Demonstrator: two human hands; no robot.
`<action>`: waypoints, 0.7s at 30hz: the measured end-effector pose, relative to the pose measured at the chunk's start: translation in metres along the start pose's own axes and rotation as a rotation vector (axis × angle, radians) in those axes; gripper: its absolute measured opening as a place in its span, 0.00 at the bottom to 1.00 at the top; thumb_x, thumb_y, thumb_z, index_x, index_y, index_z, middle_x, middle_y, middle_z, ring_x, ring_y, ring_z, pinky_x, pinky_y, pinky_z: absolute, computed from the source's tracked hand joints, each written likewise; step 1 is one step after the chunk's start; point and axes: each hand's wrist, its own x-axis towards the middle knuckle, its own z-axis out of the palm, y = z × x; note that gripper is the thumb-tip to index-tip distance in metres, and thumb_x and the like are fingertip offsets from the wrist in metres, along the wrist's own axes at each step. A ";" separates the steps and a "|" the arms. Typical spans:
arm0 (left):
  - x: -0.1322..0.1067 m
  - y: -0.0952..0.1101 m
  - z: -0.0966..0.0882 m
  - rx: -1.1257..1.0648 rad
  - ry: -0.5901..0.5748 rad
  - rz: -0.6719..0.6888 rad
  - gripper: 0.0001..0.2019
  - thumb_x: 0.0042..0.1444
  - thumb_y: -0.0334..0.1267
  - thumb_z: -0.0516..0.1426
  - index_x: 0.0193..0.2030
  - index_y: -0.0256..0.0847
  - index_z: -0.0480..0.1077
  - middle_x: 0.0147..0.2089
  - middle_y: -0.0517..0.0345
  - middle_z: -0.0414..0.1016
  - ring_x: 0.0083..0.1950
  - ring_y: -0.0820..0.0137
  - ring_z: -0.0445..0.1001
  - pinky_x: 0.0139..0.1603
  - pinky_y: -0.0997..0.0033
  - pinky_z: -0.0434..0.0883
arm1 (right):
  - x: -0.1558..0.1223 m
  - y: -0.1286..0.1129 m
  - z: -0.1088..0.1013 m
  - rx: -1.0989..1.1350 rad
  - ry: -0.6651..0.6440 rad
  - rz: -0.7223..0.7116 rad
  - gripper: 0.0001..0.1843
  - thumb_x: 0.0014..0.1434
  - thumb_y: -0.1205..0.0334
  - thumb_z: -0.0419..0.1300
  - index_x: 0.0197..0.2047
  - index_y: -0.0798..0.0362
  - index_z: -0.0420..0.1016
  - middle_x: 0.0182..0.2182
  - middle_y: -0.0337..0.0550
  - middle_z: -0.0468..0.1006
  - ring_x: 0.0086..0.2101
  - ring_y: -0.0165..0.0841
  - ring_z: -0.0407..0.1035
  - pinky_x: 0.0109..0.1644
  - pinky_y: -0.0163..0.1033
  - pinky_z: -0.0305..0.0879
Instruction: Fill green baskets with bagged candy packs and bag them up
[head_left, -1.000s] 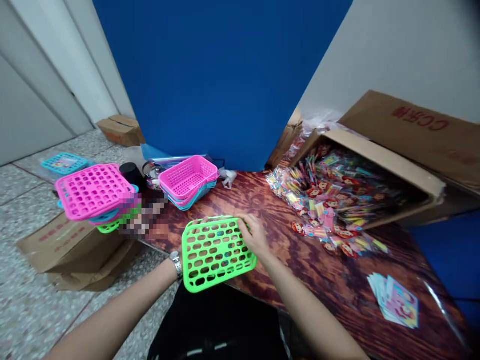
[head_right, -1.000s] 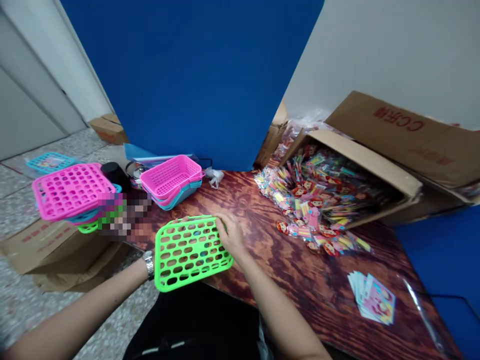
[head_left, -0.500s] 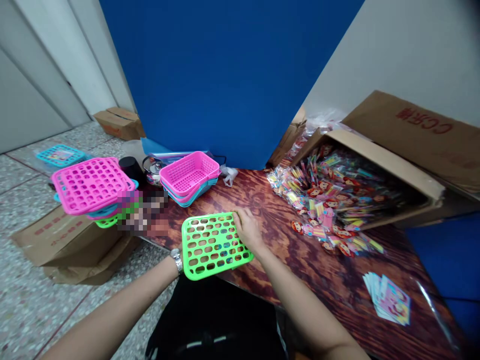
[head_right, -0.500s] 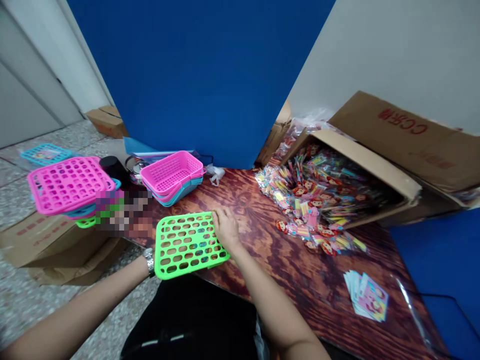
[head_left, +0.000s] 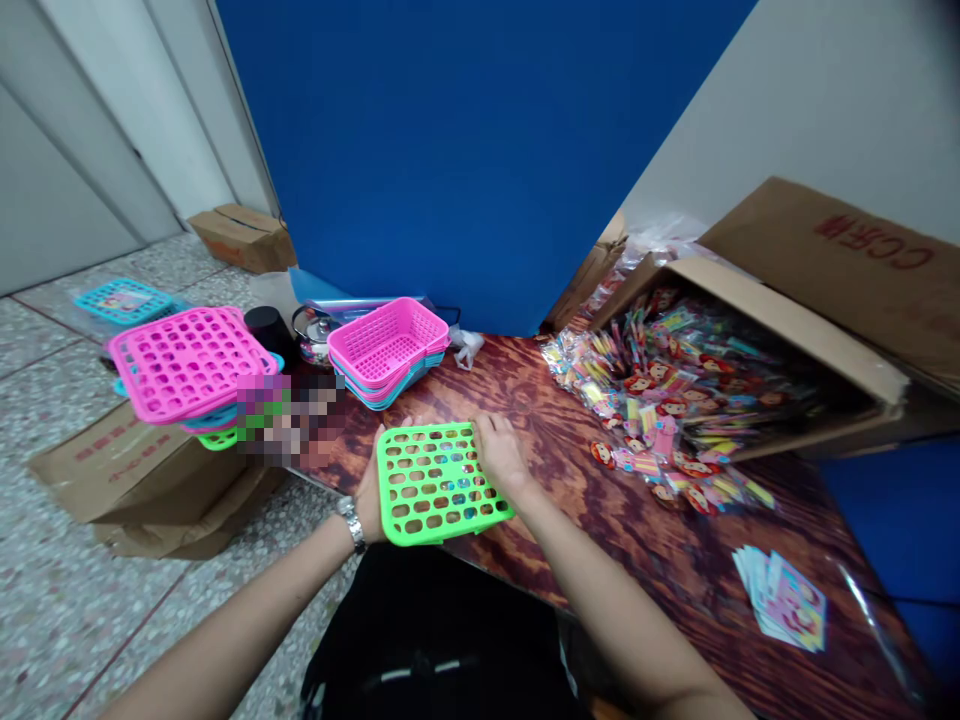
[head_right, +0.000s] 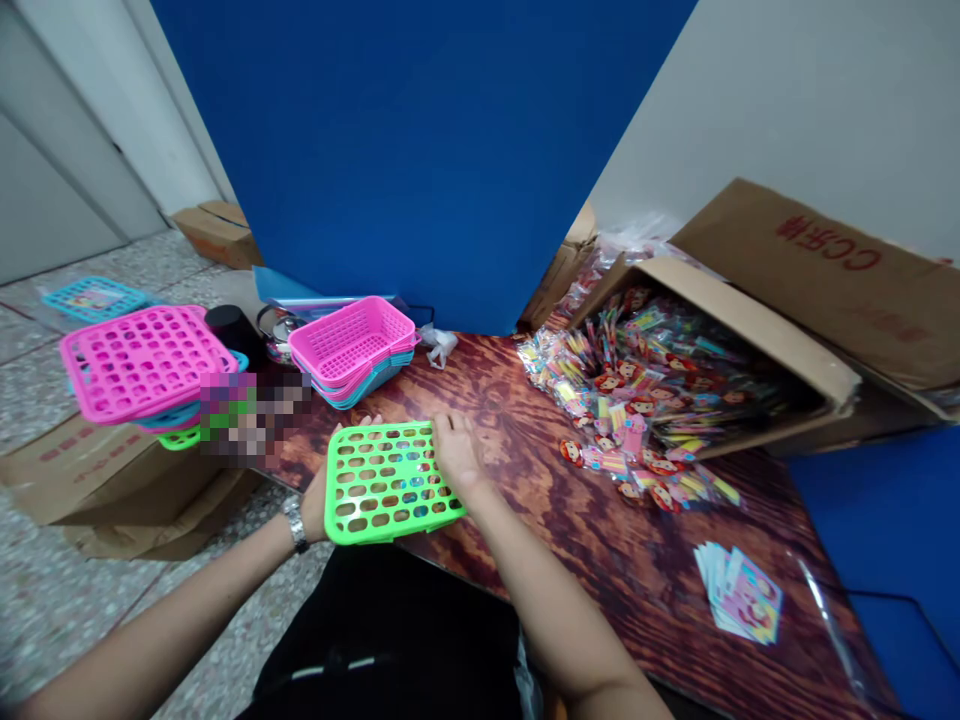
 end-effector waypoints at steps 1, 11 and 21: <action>-0.003 -0.003 -0.004 0.127 0.059 0.056 0.21 0.55 0.51 0.51 0.49 0.42 0.70 0.54 0.50 0.68 0.52 0.58 0.69 0.41 0.54 0.71 | 0.000 0.000 0.000 -0.009 -0.006 0.002 0.13 0.64 0.65 0.45 0.47 0.50 0.69 0.43 0.46 0.71 0.44 0.36 0.62 0.46 0.36 0.57; -0.028 -0.031 -0.036 -0.140 -0.288 -0.004 0.35 0.58 0.53 0.50 0.65 0.30 0.48 0.66 0.32 0.50 0.65 0.50 0.54 0.59 0.51 0.61 | -0.001 -0.003 0.000 -0.100 -0.037 0.009 0.14 0.63 0.65 0.46 0.48 0.49 0.67 0.45 0.47 0.70 0.44 0.38 0.62 0.42 0.38 0.57; -0.037 0.075 -0.029 0.178 -0.074 0.077 0.22 0.57 0.44 0.55 0.57 0.40 0.64 0.57 0.46 0.68 0.61 0.49 0.60 0.61 0.41 0.54 | -0.002 -0.003 0.000 -0.104 -0.030 0.012 0.13 0.63 0.64 0.46 0.47 0.48 0.67 0.44 0.46 0.70 0.43 0.38 0.61 0.41 0.38 0.58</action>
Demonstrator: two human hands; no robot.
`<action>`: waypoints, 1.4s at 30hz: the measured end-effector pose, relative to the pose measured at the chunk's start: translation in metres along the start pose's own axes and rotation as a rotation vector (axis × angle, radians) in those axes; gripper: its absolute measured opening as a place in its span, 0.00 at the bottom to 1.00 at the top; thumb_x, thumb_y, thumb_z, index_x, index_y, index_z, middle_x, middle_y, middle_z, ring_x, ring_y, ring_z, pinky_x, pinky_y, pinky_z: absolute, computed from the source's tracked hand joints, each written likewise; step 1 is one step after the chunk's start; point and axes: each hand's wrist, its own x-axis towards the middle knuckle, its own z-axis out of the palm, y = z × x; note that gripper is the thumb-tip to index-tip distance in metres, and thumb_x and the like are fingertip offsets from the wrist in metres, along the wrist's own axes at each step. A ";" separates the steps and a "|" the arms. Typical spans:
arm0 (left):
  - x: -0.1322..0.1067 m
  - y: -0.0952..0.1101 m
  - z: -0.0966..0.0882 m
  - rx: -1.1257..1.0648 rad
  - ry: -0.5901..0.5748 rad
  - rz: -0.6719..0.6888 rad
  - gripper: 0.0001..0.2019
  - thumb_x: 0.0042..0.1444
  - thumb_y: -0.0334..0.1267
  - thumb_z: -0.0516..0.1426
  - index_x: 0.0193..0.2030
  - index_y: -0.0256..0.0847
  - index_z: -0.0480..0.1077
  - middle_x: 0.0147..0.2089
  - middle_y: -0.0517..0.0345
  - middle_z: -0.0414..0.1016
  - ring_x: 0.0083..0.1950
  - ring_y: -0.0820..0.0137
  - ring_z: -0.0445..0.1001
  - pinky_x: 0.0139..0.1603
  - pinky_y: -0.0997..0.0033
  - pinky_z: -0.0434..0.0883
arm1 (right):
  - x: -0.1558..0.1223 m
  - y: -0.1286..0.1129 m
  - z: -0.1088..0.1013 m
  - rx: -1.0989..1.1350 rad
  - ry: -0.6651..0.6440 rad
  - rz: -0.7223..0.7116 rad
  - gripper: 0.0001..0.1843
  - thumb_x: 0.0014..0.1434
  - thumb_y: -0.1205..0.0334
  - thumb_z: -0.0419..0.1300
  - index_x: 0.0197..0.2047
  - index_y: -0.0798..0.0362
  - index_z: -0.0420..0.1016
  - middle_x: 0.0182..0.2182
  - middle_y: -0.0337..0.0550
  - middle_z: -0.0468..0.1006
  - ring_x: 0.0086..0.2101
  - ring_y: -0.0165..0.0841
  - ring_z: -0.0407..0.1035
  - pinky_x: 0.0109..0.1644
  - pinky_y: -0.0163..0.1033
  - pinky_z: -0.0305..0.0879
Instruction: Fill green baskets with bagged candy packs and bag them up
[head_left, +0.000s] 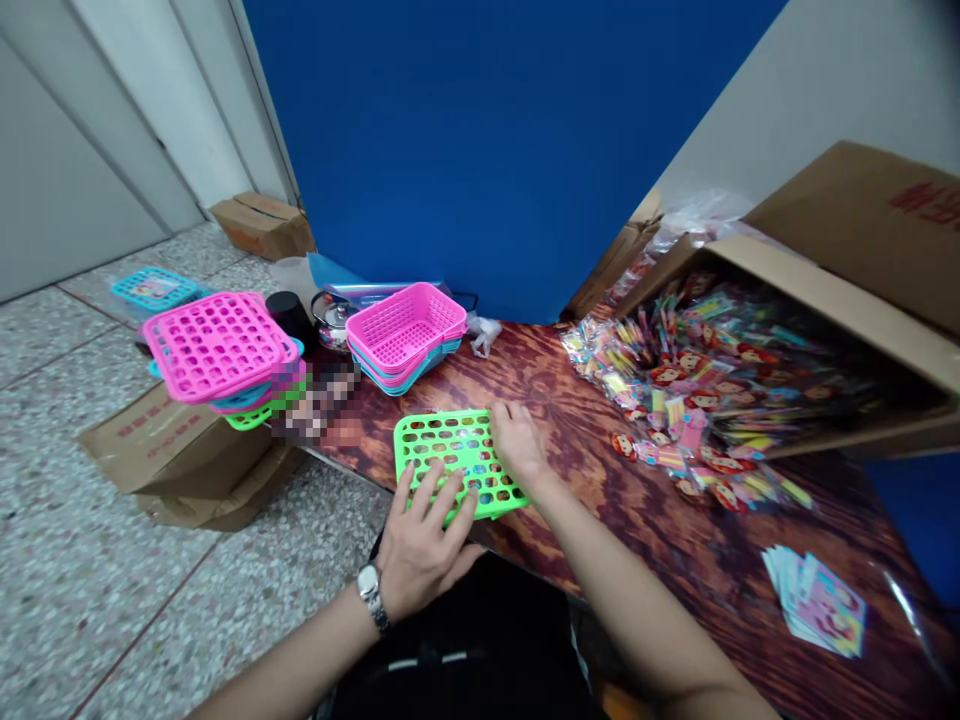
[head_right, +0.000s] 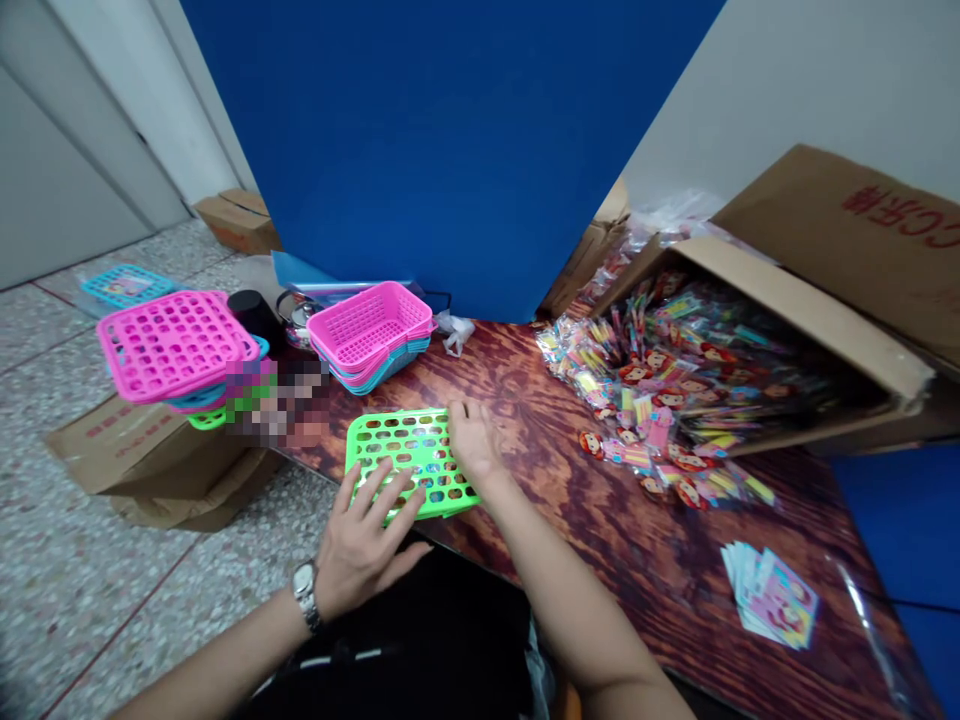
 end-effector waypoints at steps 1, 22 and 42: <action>0.002 0.004 0.006 0.041 0.014 -0.013 0.20 0.57 0.43 0.55 0.55 0.39 0.66 0.55 0.46 0.70 0.59 0.50 0.64 0.60 0.43 0.56 | 0.000 0.000 0.000 0.003 0.001 0.000 0.13 0.64 0.64 0.45 0.47 0.48 0.67 0.44 0.46 0.70 0.43 0.38 0.61 0.41 0.38 0.58; -0.018 -0.010 0.051 0.225 0.283 0.110 0.10 0.56 0.28 0.57 0.43 0.41 0.73 0.48 0.53 0.76 0.58 0.53 0.67 0.59 0.46 0.59 | -0.001 0.000 0.000 -0.029 0.012 -0.033 0.14 0.64 0.65 0.46 0.48 0.51 0.68 0.44 0.47 0.70 0.43 0.38 0.61 0.44 0.38 0.58; -0.017 -0.021 0.050 -0.062 0.288 -0.134 0.19 0.59 0.34 0.54 0.58 0.41 0.63 0.52 0.46 0.72 0.54 0.62 0.70 0.50 0.63 0.67 | -0.003 0.006 0.003 0.201 0.090 -0.103 0.24 0.64 0.50 0.44 0.59 0.47 0.62 0.50 0.49 0.66 0.49 0.41 0.61 0.50 0.46 0.61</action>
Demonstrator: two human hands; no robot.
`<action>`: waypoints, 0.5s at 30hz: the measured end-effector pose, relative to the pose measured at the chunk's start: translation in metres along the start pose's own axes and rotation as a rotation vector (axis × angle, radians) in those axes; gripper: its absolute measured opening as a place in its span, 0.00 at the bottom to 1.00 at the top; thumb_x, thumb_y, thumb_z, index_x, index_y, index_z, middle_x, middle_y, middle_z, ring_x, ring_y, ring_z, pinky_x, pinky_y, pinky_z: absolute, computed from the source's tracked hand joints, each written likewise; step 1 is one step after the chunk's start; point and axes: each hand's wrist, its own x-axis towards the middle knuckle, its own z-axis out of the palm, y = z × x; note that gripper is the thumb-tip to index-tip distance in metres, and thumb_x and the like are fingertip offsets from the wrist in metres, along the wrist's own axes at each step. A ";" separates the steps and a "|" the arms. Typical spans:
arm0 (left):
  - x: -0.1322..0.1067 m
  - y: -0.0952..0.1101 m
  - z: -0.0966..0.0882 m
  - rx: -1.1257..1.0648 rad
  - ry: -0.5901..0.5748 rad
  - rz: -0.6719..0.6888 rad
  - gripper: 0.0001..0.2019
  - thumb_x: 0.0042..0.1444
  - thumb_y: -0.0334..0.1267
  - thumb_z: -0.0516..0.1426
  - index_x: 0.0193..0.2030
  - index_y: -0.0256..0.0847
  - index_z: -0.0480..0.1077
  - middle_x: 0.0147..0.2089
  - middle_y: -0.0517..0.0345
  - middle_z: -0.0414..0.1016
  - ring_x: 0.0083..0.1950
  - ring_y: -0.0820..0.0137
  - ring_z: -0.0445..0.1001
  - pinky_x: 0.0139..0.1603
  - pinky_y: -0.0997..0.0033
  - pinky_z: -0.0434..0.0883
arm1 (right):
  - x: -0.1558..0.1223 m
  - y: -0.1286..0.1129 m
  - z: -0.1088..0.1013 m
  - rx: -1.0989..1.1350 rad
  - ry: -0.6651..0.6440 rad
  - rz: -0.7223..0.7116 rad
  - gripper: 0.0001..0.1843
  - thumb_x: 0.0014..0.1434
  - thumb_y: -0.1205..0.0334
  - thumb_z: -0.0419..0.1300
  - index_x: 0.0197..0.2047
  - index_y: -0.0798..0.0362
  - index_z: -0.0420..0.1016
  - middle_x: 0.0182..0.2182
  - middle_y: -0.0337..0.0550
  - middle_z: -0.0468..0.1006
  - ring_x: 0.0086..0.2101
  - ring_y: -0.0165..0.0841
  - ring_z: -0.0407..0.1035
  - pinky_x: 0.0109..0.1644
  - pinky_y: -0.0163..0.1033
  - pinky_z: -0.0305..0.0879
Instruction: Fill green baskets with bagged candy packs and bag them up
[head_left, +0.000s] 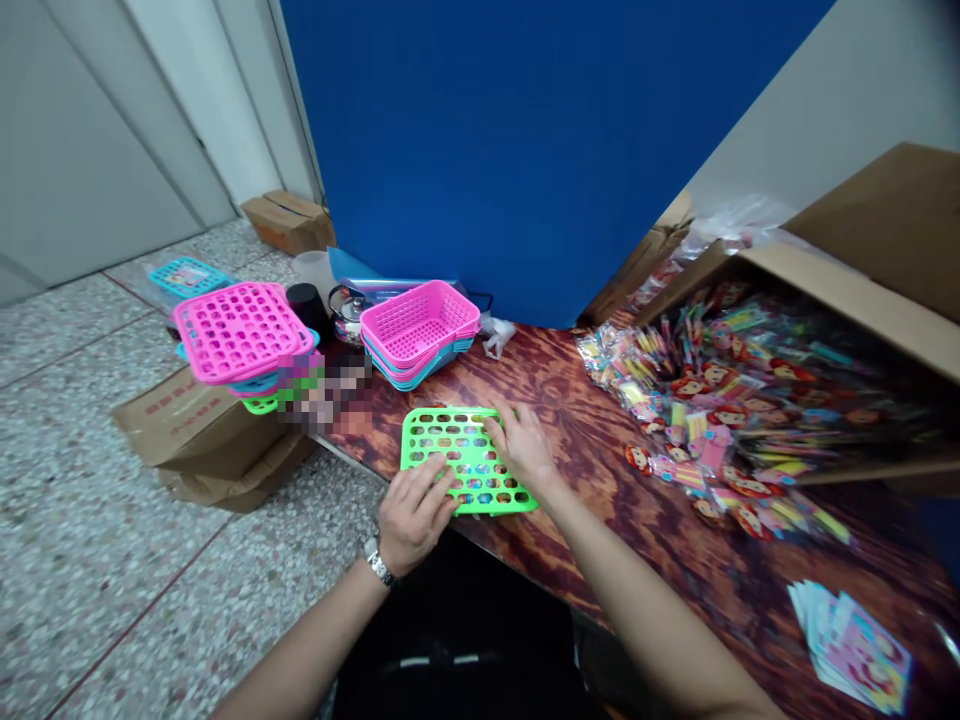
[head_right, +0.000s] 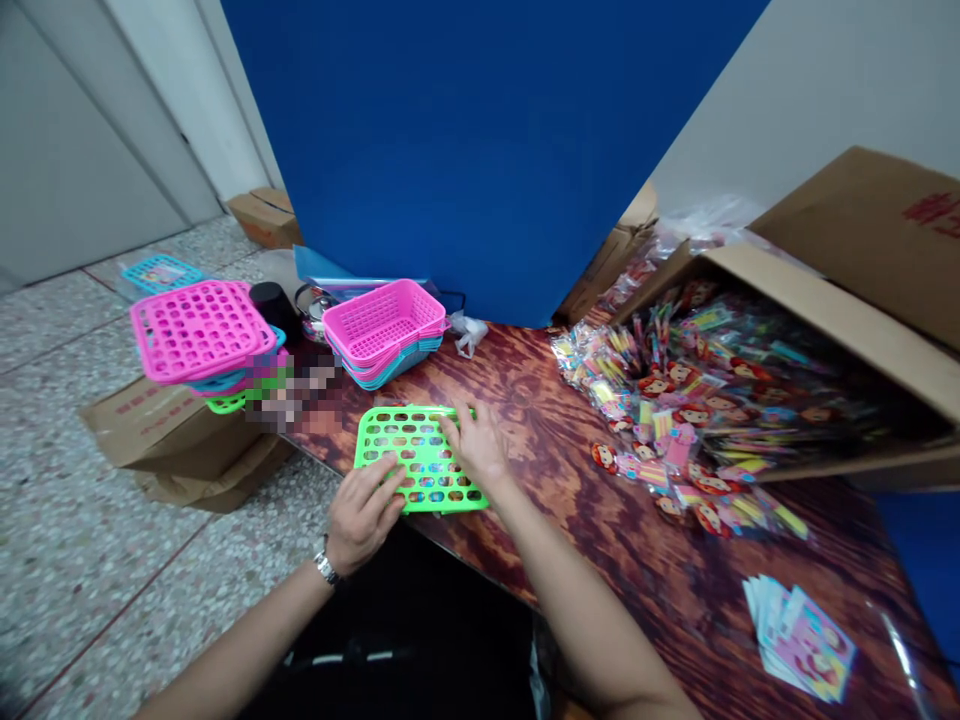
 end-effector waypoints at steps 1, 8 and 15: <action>0.000 0.000 0.000 0.031 -0.034 0.015 0.19 0.59 0.36 0.55 0.58 0.41 0.63 0.54 0.46 0.71 0.56 0.60 0.68 0.51 0.61 0.66 | -0.002 0.002 0.000 0.019 0.037 -0.044 0.25 0.63 0.49 0.45 0.60 0.49 0.61 0.52 0.50 0.64 0.51 0.42 0.59 0.53 0.46 0.60; 0.001 0.002 -0.004 0.086 -0.136 0.067 0.18 0.58 0.34 0.55 0.56 0.42 0.65 0.57 0.46 0.69 0.59 0.58 0.64 0.53 0.58 0.64 | -0.009 0.022 -0.013 -0.054 -0.270 -0.527 0.48 0.50 0.30 0.50 0.67 0.47 0.46 0.66 0.54 0.39 0.62 0.55 0.36 0.59 0.62 0.43; 0.004 0.002 -0.005 0.094 -0.154 0.066 0.18 0.57 0.34 0.57 0.55 0.40 0.66 0.56 0.46 0.69 0.59 0.58 0.64 0.52 0.58 0.64 | -0.002 0.025 -0.029 -0.110 -0.532 -0.672 0.63 0.40 0.25 0.54 0.68 0.48 0.28 0.65 0.56 0.16 0.61 0.64 0.20 0.55 0.71 0.35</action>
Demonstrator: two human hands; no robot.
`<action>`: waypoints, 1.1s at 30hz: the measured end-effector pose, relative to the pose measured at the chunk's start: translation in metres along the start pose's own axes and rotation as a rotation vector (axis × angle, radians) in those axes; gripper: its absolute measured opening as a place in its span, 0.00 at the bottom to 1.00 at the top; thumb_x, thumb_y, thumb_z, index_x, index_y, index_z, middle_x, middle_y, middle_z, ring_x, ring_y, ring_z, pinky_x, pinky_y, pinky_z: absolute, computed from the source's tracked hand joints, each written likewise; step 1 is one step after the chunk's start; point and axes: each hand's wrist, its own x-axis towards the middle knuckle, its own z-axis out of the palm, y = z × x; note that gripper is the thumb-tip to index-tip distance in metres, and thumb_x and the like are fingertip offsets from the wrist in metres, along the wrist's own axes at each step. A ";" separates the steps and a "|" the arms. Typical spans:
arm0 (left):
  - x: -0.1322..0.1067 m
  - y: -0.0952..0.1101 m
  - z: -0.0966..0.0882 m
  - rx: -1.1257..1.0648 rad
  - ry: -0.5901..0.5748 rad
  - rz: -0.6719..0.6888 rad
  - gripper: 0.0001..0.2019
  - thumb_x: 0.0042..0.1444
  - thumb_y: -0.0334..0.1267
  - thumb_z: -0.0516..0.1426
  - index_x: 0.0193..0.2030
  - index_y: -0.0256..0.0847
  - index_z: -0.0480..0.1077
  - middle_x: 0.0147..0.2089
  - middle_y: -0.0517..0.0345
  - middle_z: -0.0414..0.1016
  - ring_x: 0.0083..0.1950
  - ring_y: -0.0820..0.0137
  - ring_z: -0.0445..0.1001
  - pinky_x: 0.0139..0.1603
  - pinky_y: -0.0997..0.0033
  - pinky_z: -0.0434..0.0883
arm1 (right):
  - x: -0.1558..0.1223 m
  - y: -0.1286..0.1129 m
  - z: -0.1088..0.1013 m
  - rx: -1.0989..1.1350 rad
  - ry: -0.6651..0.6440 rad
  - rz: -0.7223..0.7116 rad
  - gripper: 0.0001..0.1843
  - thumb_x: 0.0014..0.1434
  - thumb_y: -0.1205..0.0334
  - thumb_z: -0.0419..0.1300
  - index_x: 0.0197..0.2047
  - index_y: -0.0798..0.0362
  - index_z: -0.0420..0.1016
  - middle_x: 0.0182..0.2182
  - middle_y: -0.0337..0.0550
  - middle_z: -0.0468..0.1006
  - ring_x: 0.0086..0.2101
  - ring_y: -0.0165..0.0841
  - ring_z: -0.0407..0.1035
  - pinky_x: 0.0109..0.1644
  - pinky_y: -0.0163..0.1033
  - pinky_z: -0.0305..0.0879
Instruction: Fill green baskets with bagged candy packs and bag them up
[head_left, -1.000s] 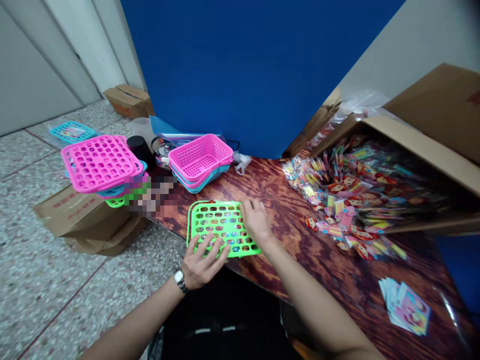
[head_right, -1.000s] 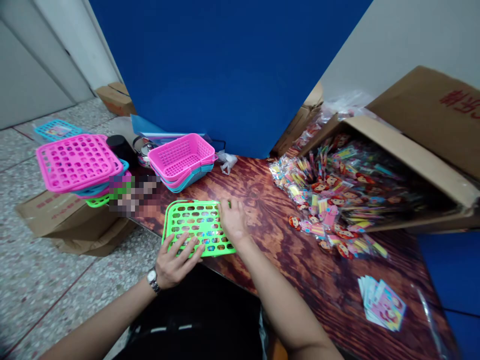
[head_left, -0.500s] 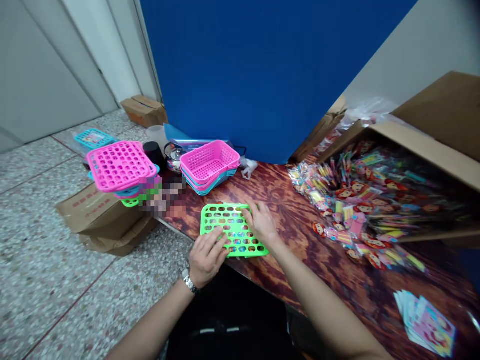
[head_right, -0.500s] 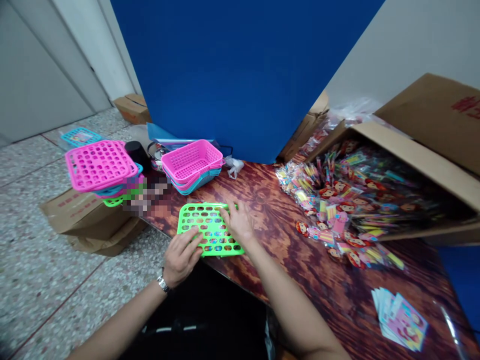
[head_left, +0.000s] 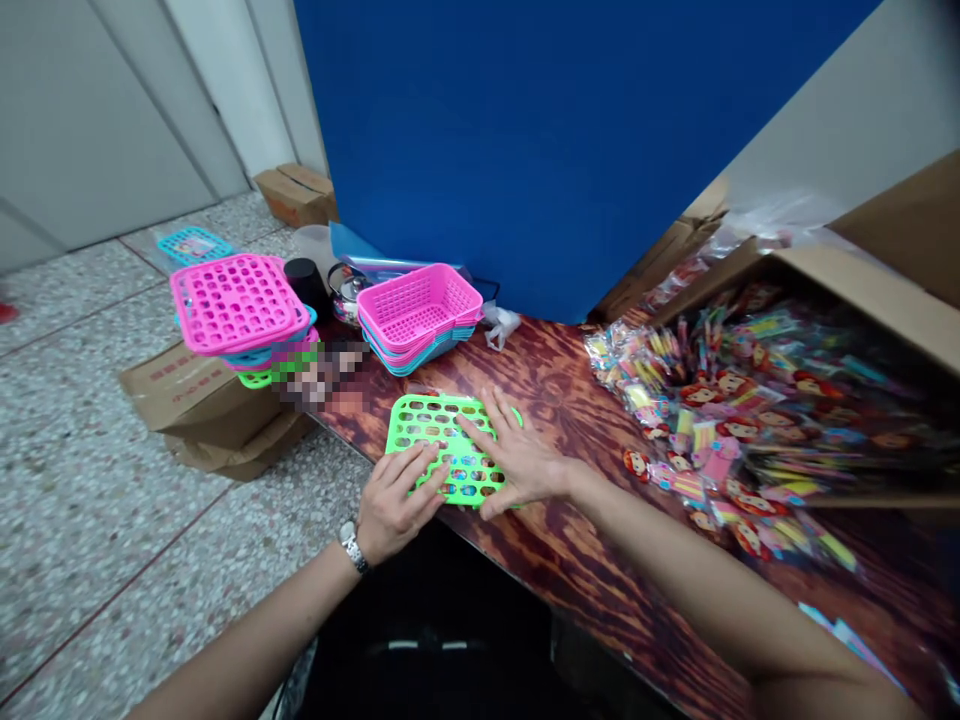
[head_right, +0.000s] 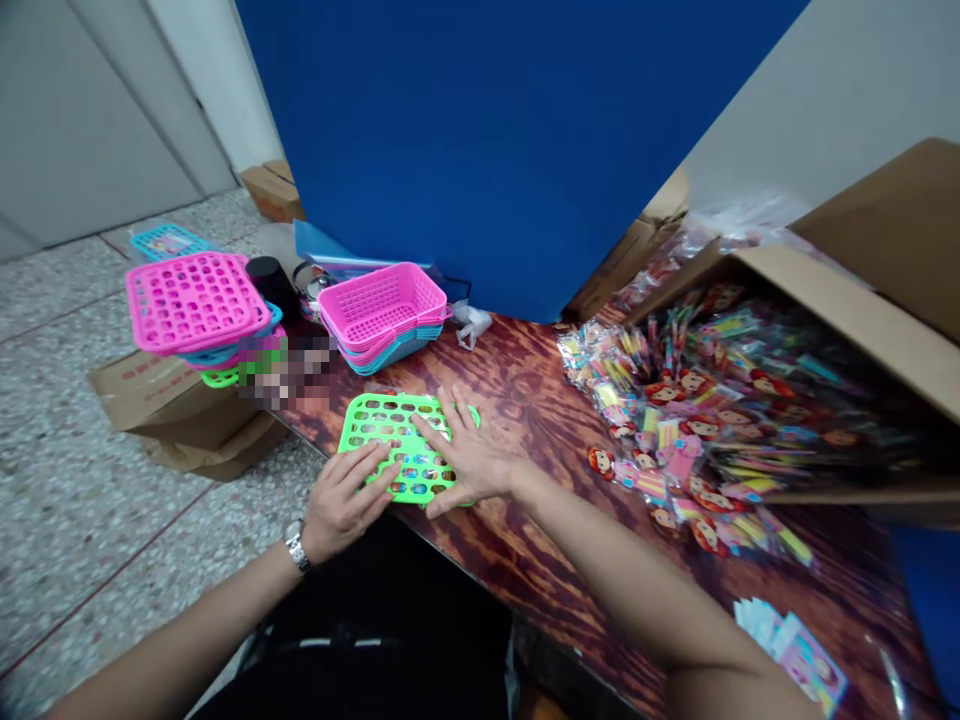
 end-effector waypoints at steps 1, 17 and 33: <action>0.000 0.000 0.000 -0.003 -0.010 -0.005 0.18 0.57 0.34 0.57 0.55 0.41 0.66 0.57 0.46 0.69 0.59 0.58 0.64 0.53 0.57 0.64 | 0.000 -0.001 0.000 -0.002 -0.008 0.004 0.64 0.39 0.25 0.55 0.68 0.48 0.28 0.65 0.56 0.16 0.61 0.65 0.20 0.55 0.71 0.35; 0.037 -0.031 -0.007 -0.110 0.164 -0.359 0.13 0.60 0.34 0.52 0.52 0.40 0.67 0.48 0.48 0.71 0.50 0.63 0.70 0.51 0.60 0.68 | -0.001 0.003 0.013 0.056 0.130 -0.006 0.62 0.37 0.27 0.57 0.68 0.47 0.38 0.66 0.62 0.30 0.62 0.64 0.28 0.54 0.72 0.38; 0.052 -0.070 0.003 -0.719 -0.137 -0.604 0.22 0.61 0.39 0.50 0.61 0.41 0.50 0.56 0.44 0.67 0.54 0.62 0.69 0.54 0.59 0.67 | 0.006 -0.001 0.021 0.233 0.402 0.208 0.37 0.63 0.50 0.45 0.68 0.51 0.32 0.62 0.55 0.54 0.61 0.44 0.48 0.60 0.53 0.52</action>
